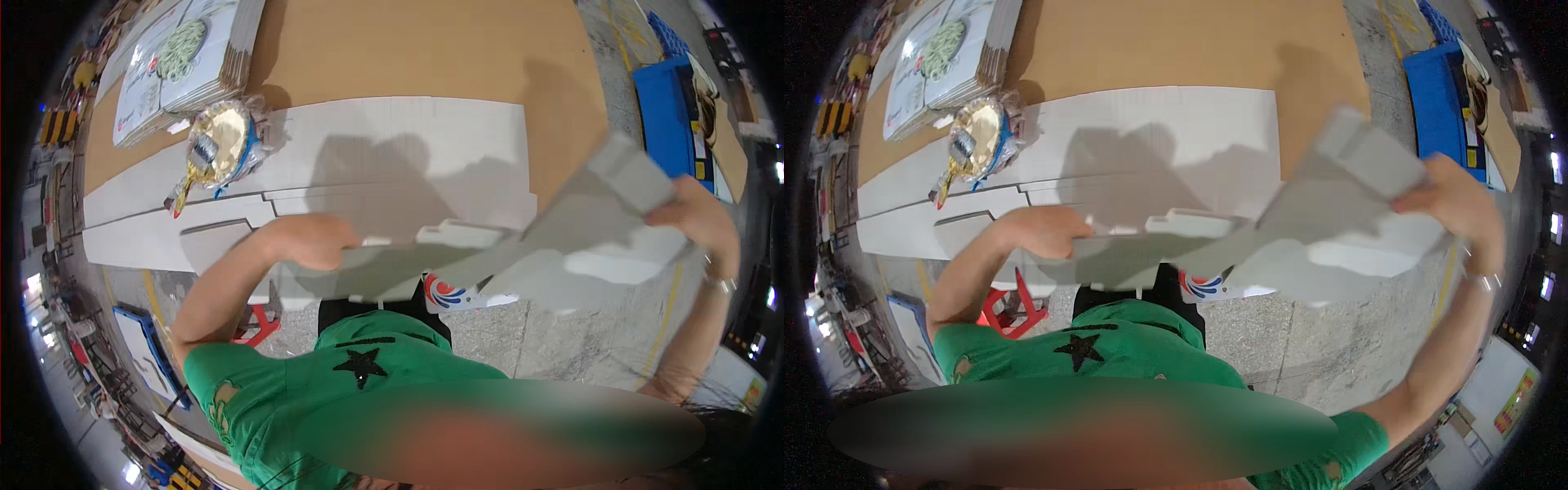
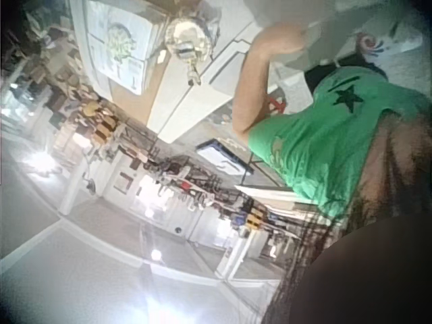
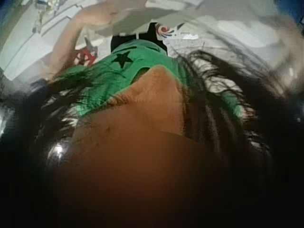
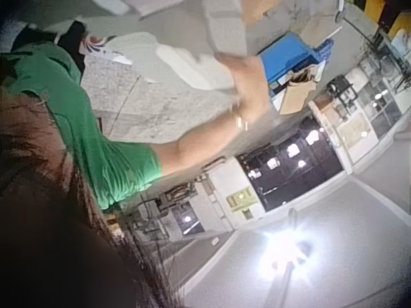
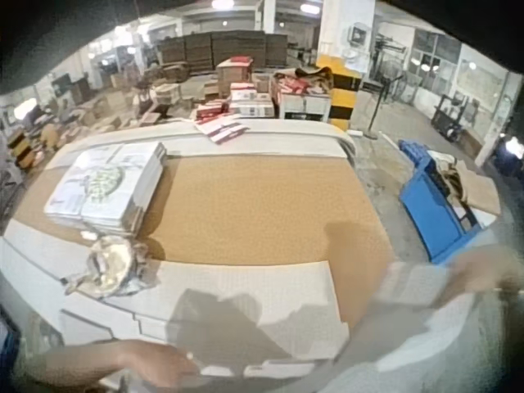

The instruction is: Applying glue or adhesive with a brush to paperboards in a factory setting.

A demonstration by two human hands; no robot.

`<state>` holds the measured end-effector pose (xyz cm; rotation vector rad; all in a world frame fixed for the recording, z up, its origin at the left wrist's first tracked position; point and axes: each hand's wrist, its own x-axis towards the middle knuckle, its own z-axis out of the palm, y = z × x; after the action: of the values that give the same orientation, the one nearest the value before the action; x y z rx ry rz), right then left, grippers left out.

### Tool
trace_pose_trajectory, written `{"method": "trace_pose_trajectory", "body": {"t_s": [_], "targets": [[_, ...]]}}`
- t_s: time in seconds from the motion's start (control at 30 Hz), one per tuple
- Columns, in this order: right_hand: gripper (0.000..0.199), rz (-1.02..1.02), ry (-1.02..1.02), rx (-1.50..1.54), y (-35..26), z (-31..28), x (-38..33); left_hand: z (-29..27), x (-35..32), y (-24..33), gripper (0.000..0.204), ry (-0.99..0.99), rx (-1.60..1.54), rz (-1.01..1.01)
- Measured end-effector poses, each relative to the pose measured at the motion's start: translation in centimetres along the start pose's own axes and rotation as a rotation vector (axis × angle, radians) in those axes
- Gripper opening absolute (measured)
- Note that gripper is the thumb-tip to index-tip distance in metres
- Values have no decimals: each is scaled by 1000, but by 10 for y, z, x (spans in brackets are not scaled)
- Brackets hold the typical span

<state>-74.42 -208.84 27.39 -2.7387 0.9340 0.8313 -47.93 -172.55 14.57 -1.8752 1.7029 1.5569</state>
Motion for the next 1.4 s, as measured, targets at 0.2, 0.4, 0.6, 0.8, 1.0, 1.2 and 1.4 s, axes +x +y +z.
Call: {"method": "trace_pose_trajectory", "body": {"t_s": [0.2, 0.4, 0.6, 0.8, 1.0, 1.2, 1.4], "targets": [[48, -150, -295, -138, -98, 38, 136, 70, 7, -85, 40, -244, -634, -65], [56, -214, -381, -165, -123, 61, 241, 51, 29, -124, 43, -247, -607, -80], [59, -134, -401, -226, -157, 73, 290, 59, 52, -165, 44, -308, -624, -97], [71, -1, -325, -279, -146, 113, 311, 60, 61, -168, 44, -266, -577, -60], [70, -79, -124, -50, -144, 128, 296, 64, 55, -146, 34, -119, -503, -239], [66, -200, 75, 17, -144, 148, 290, 105, 40, -111, 31, 563, -139, -421], [36, -347, 577, 179, -203, 187, 231, 163, -11, -103, 34, 1690, -485, -571]]}}
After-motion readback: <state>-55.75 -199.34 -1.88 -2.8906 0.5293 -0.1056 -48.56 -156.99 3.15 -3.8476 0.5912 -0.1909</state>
